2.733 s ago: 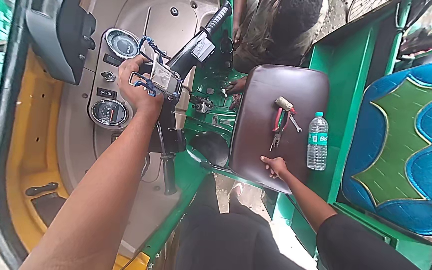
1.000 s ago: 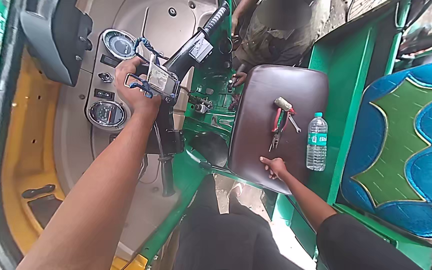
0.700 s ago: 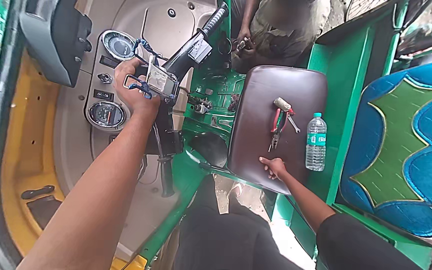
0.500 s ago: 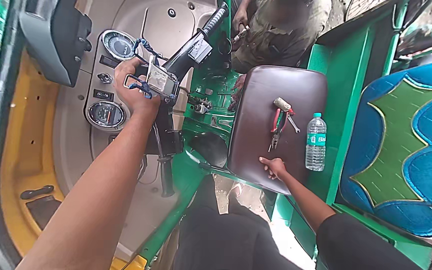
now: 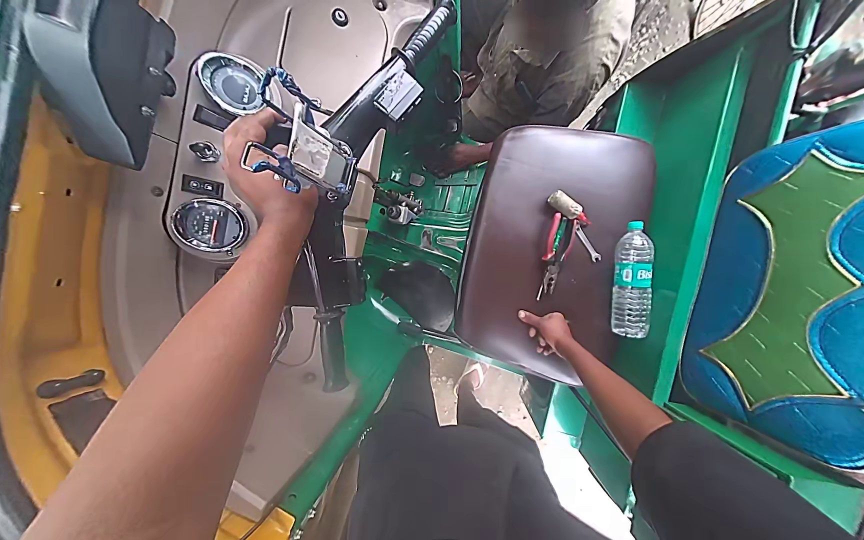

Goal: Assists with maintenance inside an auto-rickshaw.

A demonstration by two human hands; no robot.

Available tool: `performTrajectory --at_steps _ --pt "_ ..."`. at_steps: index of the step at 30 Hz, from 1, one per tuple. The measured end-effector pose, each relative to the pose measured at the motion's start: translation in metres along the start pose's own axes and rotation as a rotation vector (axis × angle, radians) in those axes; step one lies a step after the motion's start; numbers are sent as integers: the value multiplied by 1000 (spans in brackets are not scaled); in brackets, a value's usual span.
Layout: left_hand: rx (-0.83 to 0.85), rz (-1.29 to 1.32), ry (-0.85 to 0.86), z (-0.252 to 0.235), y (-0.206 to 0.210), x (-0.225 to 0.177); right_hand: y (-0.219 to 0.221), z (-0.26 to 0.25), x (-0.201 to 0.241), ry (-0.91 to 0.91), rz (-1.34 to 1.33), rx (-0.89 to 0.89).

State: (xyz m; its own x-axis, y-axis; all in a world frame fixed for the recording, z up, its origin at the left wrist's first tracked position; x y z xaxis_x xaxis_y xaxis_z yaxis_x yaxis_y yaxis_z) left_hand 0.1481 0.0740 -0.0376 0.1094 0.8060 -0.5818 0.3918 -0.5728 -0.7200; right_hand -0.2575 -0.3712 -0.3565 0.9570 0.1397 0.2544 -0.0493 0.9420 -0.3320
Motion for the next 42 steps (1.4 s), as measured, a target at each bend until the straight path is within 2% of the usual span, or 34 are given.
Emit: performTrajectory --at_steps 29,32,36,42 --pt "-3 -13 -6 1 0 2 0 1 0 3 -5 -3" --pt "14 -31 4 3 -3 -5 0 0 0 -2 -7 8" --pt "30 -59 -78 3 -10 -23 0 1 -1 6 -1 9" --pt "-1 -19 13 0 1 3 0 0 -1 3 0 4"
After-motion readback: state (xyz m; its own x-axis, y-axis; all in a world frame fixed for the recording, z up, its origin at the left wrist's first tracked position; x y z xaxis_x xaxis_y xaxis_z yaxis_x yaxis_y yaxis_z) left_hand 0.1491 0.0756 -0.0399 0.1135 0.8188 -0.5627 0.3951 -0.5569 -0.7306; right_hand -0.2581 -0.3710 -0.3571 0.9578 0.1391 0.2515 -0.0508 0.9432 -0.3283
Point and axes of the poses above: each hand's wrist, its own z-axis away from the middle knuckle, its own y-axis out of the palm, x = y × z, the point moved 9 cm from there along -z, towards the middle knuckle, and after that the axes turned 2 degrees about -y, right-handed, at the moved point
